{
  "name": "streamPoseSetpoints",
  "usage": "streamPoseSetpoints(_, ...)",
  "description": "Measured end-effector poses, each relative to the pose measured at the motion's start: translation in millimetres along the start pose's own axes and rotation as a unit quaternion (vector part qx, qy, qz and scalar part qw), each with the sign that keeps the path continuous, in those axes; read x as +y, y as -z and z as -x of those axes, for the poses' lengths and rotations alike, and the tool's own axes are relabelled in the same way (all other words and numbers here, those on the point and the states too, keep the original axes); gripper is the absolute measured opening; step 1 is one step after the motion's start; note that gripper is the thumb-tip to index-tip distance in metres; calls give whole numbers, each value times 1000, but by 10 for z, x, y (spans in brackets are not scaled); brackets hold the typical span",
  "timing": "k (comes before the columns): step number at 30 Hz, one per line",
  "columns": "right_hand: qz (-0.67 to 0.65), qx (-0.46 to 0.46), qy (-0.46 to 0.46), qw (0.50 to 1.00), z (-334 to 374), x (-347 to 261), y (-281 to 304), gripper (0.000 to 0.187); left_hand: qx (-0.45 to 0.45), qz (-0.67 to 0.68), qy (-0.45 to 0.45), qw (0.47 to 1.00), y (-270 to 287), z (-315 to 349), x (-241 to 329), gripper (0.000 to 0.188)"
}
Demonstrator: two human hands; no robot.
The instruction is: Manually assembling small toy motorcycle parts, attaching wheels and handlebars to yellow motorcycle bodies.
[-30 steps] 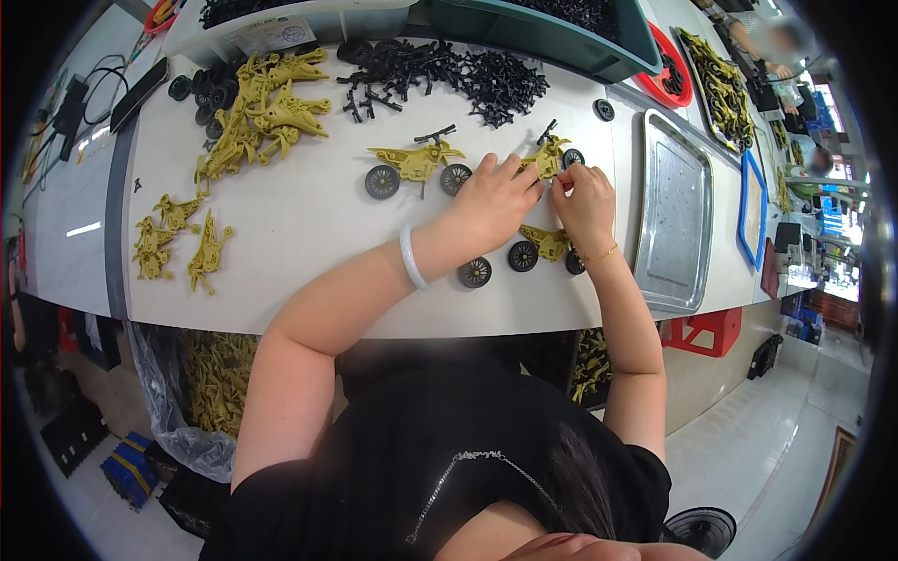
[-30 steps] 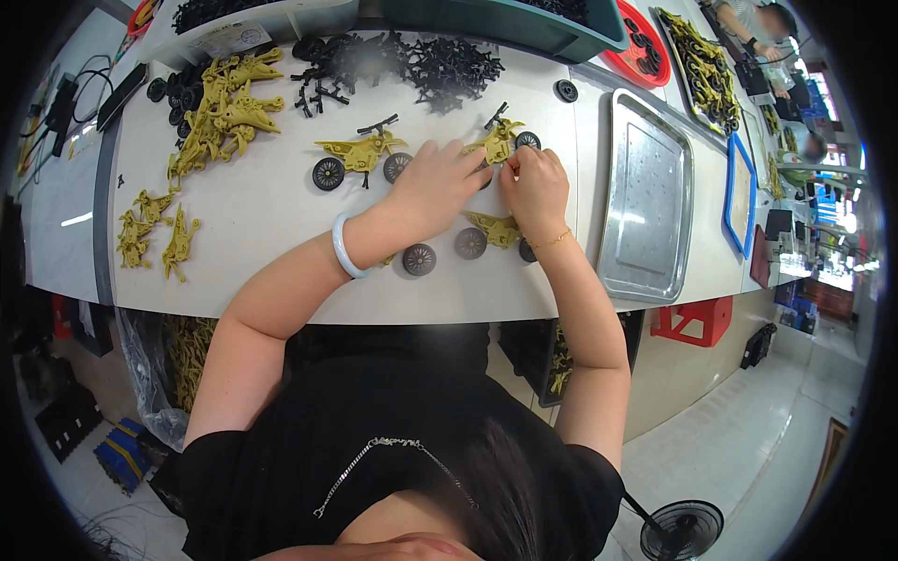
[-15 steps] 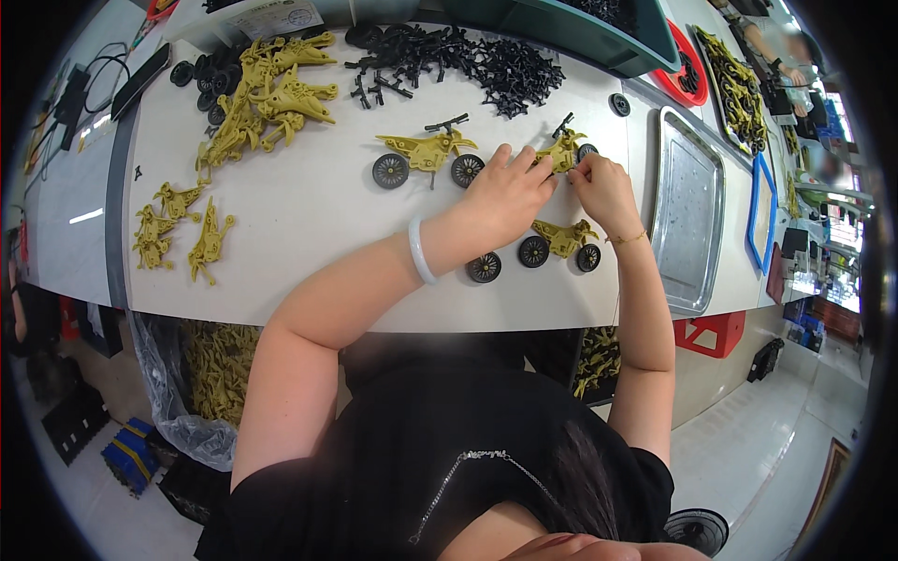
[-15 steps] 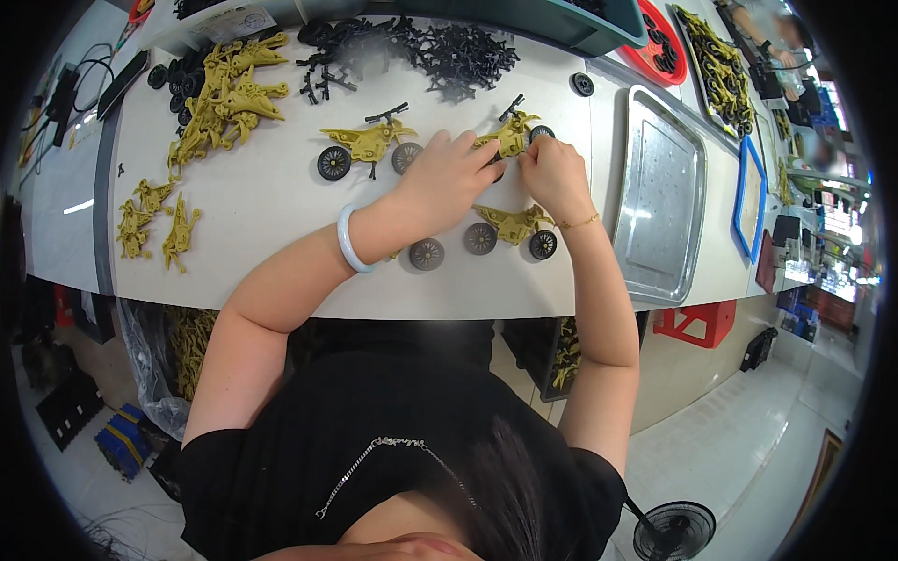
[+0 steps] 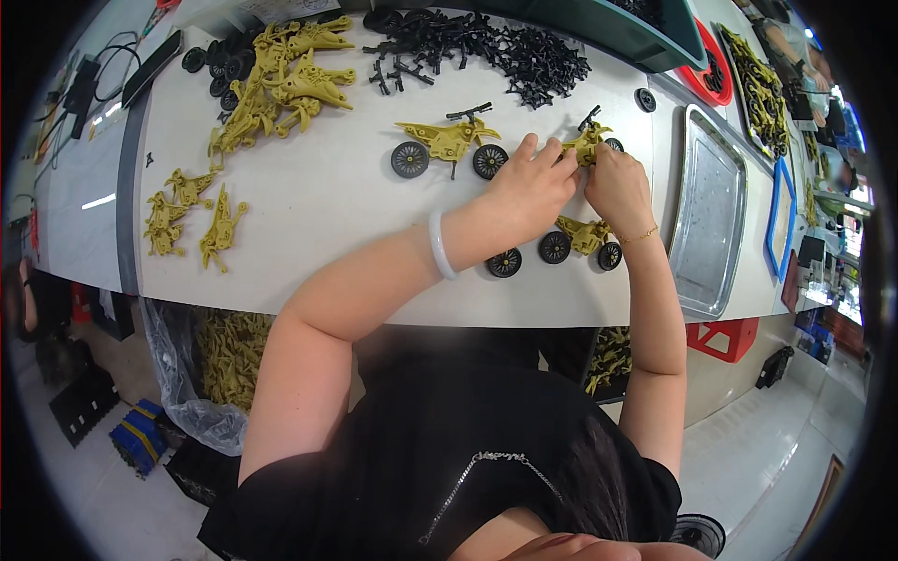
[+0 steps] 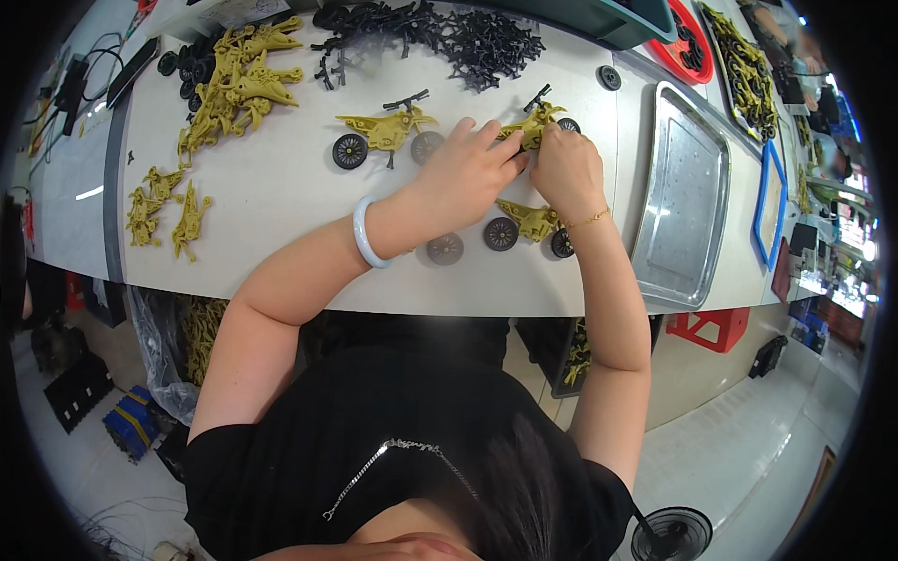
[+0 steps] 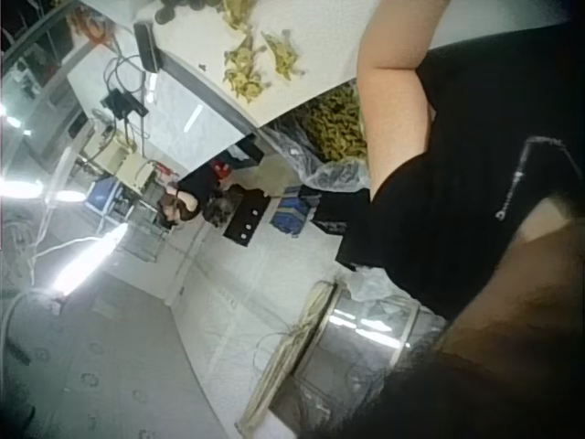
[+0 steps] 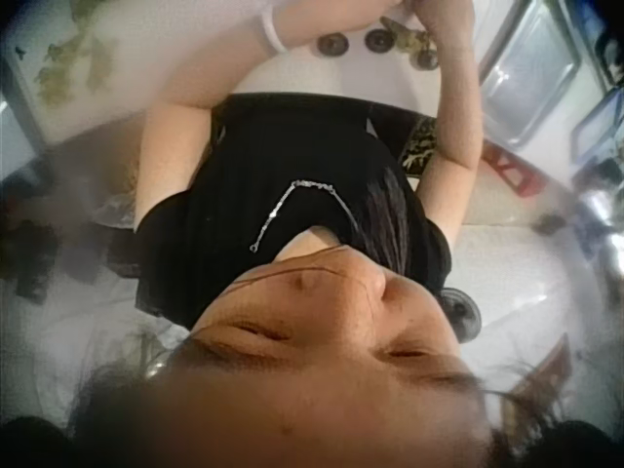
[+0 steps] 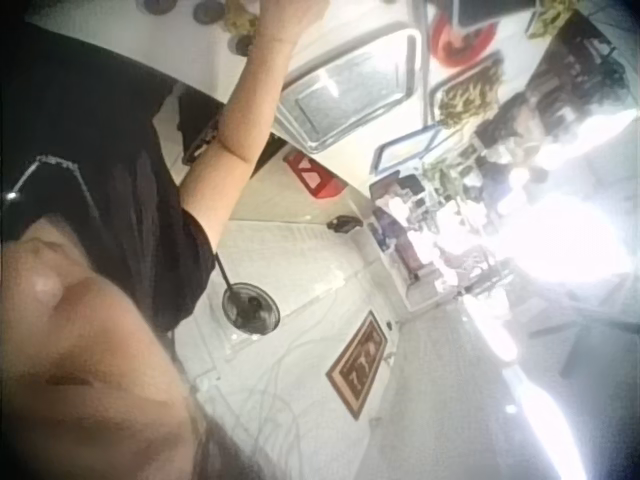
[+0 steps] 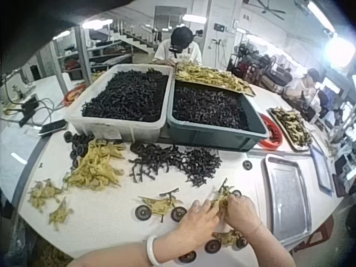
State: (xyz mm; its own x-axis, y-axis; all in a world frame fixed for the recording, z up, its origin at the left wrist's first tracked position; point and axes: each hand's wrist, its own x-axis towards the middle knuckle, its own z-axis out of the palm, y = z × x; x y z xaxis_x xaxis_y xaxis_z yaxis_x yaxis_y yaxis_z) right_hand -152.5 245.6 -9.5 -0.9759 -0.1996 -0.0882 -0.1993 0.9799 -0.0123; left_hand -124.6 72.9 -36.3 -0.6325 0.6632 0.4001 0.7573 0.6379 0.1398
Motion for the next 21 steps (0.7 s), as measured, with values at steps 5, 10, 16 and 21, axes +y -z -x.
streamPoseSetpoints(5, 11, 25, 13, 1000, 33, 10, -67, 13, -14, -17, 17, 1000, 20, 21, 5, 34)
streamPoseSetpoints(10, -49, 55, -45, 996, 25, -111, 555, 14, -9, 30, 52, 998, 50, 39, 7, 31)
streamPoseSetpoints(16, -203, 105, 211, 950, -739, -1060, 608, 13, -63, 83, 42, 994, 600, 408, -7, 18)
streamPoseSetpoints(21, -19, 60, 249, 966, -1175, -1617, 149, 10, -136, 91, 82, 983, 833, 701, -83, 17)
